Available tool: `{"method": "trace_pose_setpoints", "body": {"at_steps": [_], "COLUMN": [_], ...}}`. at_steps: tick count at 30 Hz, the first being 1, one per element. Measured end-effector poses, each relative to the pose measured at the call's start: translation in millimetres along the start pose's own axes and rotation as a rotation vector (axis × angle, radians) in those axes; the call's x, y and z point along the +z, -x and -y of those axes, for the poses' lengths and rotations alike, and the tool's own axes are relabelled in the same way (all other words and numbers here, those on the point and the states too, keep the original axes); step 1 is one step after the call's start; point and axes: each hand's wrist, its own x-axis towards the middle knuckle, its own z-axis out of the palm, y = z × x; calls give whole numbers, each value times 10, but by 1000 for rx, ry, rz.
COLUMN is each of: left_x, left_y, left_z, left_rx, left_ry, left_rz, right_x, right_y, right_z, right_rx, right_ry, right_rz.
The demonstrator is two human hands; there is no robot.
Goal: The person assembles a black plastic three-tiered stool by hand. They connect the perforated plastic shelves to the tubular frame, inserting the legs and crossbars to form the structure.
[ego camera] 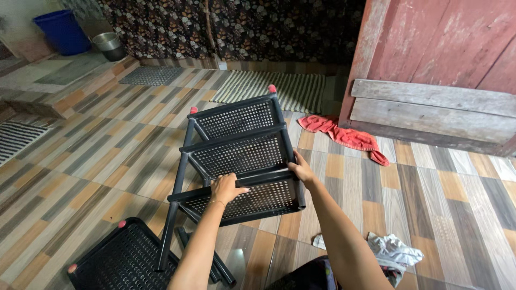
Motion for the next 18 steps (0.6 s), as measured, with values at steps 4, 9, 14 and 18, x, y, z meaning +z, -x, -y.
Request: {"method": "trace_pose_setpoints", "body": {"at_steps": [4, 9, 14, 18], "left_x": [150, 306, 392, 255], "left_y": [-56, -94, -146, -140], "left_z": [-3, -5, 59, 187], "left_rx": [31, 76, 142, 194], "left_ry": [3, 14, 70, 161], "left_rz": [9, 13, -20, -34], "right_x": [-68, -159, -76, 303], "right_y": [-77, -131, -158, -218], "right_z": [-219, -390, -140, 273], "right_rx": [50, 45, 199, 154], "right_ry": [10, 206, 471, 1118], "right_rz": [-34, -79, -117, -202]}}
